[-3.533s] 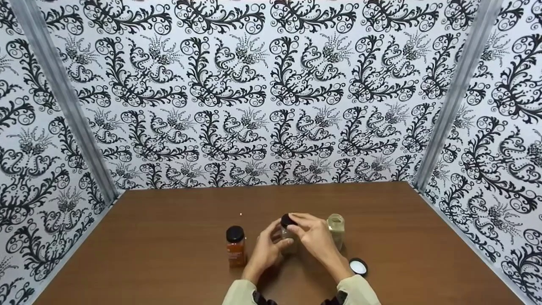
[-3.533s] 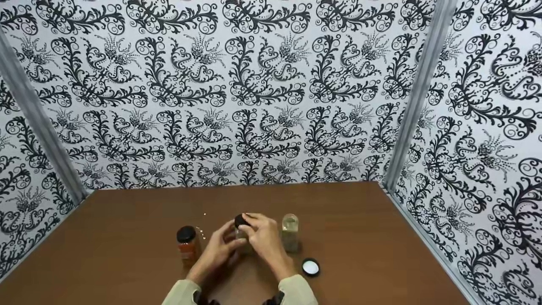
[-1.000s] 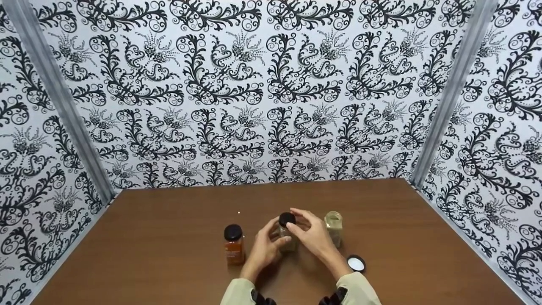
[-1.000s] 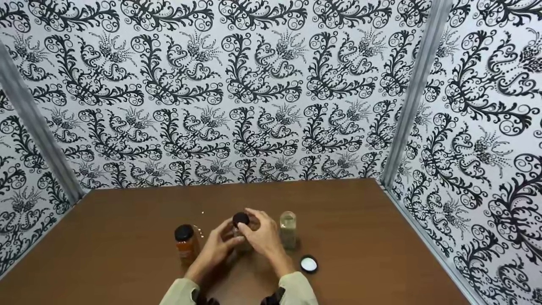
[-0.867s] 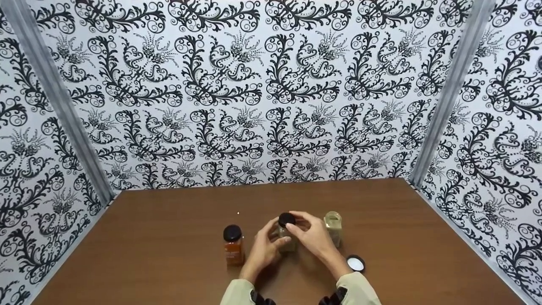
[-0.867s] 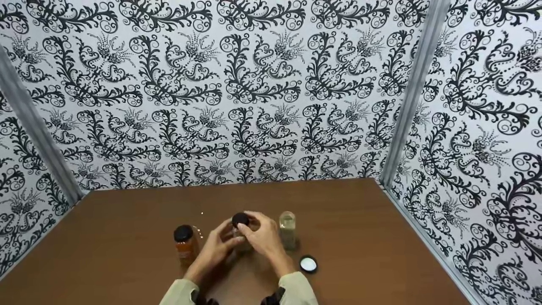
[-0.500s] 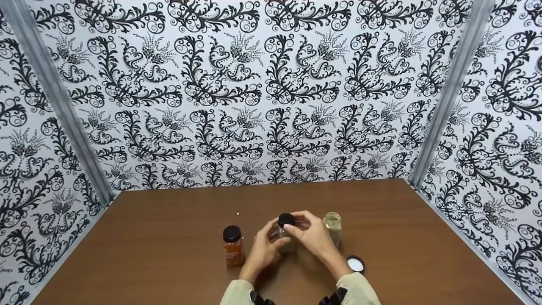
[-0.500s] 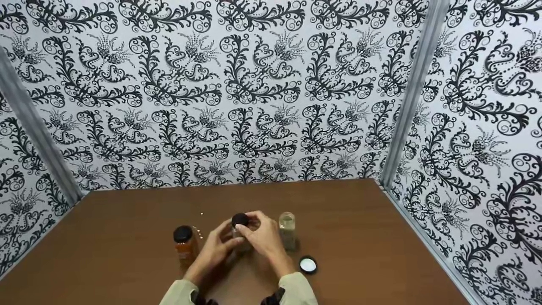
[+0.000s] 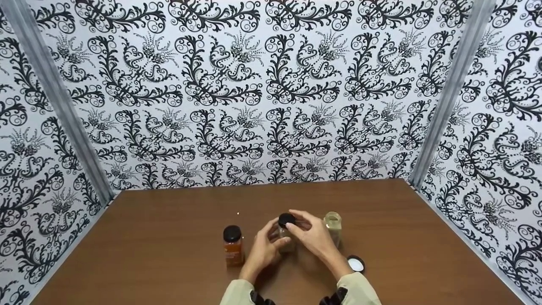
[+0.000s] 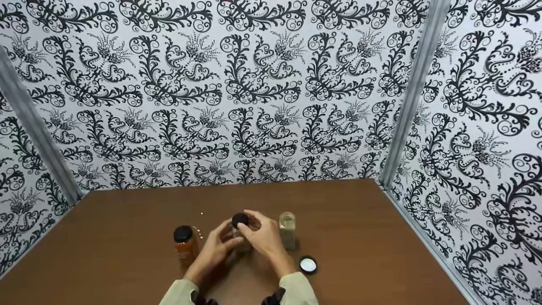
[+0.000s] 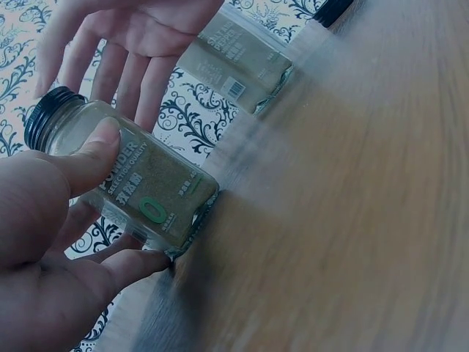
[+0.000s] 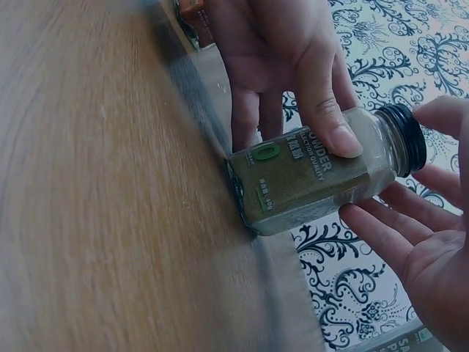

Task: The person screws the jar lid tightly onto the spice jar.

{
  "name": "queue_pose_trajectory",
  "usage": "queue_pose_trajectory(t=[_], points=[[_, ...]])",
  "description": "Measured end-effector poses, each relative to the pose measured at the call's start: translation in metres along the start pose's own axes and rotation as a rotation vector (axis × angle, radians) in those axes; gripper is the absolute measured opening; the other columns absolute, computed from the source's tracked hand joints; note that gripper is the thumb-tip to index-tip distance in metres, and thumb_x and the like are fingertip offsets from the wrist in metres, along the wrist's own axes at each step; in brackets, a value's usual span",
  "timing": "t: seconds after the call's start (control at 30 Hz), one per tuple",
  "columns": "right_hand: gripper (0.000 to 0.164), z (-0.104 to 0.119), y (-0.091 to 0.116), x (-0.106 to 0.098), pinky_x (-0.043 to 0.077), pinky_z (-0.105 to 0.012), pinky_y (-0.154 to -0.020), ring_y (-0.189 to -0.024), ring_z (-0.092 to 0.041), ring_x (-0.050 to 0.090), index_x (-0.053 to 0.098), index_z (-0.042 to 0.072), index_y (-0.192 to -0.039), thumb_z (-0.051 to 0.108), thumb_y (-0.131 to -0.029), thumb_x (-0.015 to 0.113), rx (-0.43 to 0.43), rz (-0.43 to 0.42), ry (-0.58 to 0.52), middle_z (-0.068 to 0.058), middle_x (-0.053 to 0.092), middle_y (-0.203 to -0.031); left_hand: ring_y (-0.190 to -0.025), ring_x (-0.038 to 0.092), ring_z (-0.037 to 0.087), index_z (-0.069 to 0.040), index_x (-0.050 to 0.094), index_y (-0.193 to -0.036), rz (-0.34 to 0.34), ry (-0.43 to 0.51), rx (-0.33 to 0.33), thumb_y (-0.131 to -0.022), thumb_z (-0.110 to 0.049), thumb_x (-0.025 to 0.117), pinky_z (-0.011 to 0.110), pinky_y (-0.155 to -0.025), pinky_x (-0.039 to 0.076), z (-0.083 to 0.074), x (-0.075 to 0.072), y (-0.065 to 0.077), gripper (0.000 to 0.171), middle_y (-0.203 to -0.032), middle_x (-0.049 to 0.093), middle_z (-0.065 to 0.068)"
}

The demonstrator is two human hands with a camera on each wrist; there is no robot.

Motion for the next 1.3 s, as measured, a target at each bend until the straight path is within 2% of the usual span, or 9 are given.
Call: queue_pose_trajectory(t=[0.2, 0.53, 0.63, 0.8, 0.97, 1.17, 1.3], points=[[0.039, 0.0007, 0.0002, 0.0001, 0.058, -0.034, -0.095, -0.108, -0.033, 0.07, 0.067, 0.002, -0.124, 0.019, -0.09, 0.076, 0.003, -0.004, 0.006, -0.022, 0.072, -0.117, -0.122, 0.061, 0.046, 0.001, 0.052, -0.14, 0.002, -0.004, -0.016, -0.089, -0.003, 0.072, 0.047, -0.099, 0.055, 0.0017, 0.0006, -0.0002, 0.055, -0.138, 0.057, 0.03], [0.038, -0.0022, 0.0005, 0.0001, 0.059, -0.035, -0.093, -0.106, -0.031, 0.072, 0.067, 0.005, -0.116, 0.022, -0.086, 0.081, 0.036, -0.031, 0.005, -0.02, 0.072, -0.115, -0.126, 0.058, 0.046, 0.005, 0.049, -0.141, 0.013, 0.035, 0.001, -0.089, -0.001, 0.072, 0.051, -0.104, 0.052, 0.0, 0.0007, -0.0002, 0.057, -0.139, 0.054, 0.033], [0.042, -0.0022, -0.0001, 0.0, 0.058, -0.033, -0.094, -0.108, -0.032, 0.071, 0.065, 0.004, -0.119, 0.024, -0.085, 0.081, 0.035, -0.026, 0.013, -0.021, 0.071, -0.117, -0.125, 0.058, 0.046, 0.006, 0.049, -0.141, 0.009, 0.041, 0.006, -0.089, -0.001, 0.072, 0.05, -0.104, 0.052, 0.0, 0.0008, -0.0006, 0.057, -0.139, 0.055, 0.034], [0.042, 0.0002, 0.0003, -0.0007, 0.058, -0.031, -0.095, -0.11, -0.034, 0.07, 0.064, 0.003, -0.127, 0.021, -0.091, 0.075, -0.001, -0.016, 0.023, -0.021, 0.07, -0.12, -0.125, 0.058, 0.045, 0.007, 0.049, -0.14, 0.009, 0.051, 0.006, -0.089, -0.002, 0.072, 0.048, -0.104, 0.052, 0.0006, 0.0014, -0.001, 0.057, -0.138, 0.056, 0.034], [0.037, 0.003, 0.0009, -0.002, 0.058, -0.034, -0.096, -0.11, -0.033, 0.07, 0.067, 0.002, -0.125, 0.018, -0.092, 0.073, -0.024, -0.022, 0.039, -0.021, 0.071, -0.119, -0.125, 0.058, 0.046, 0.008, 0.049, -0.14, 0.011, 0.054, 0.007, -0.089, -0.002, 0.072, 0.048, -0.104, 0.052, 0.0006, 0.0013, -0.0017, 0.056, -0.138, 0.055, 0.034], [0.036, 0.001, 0.0004, -0.001, 0.058, -0.035, -0.096, -0.109, -0.033, 0.07, 0.068, 0.005, -0.122, 0.02, -0.09, 0.076, 0.001, -0.015, 0.016, -0.02, 0.071, -0.118, -0.124, 0.059, 0.046, 0.007, 0.05, -0.139, 0.009, 0.05, -0.002, -0.089, -0.001, 0.072, 0.048, -0.103, 0.053, 0.0014, 0.0011, -0.001, 0.056, -0.137, 0.056, 0.034], [0.034, -0.0001, 0.001, -0.0004, 0.057, -0.039, -0.097, -0.109, -0.032, 0.07, 0.068, 0.007, -0.119, 0.02, -0.089, 0.077, 0.022, -0.021, 0.0, -0.018, 0.072, -0.116, -0.123, 0.06, 0.046, 0.005, 0.051, -0.139, 0.004, 0.009, 0.014, -0.088, -0.003, 0.073, 0.049, -0.102, 0.053, -0.0014, 0.0001, -0.0004, 0.056, -0.137, 0.057, 0.032]])
Point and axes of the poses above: each hand's wrist, its own y-axis away from the middle knuckle, its own x-axis out of the palm, z = x × y, the point moved 8 cm from there along -y, towards the middle knuckle
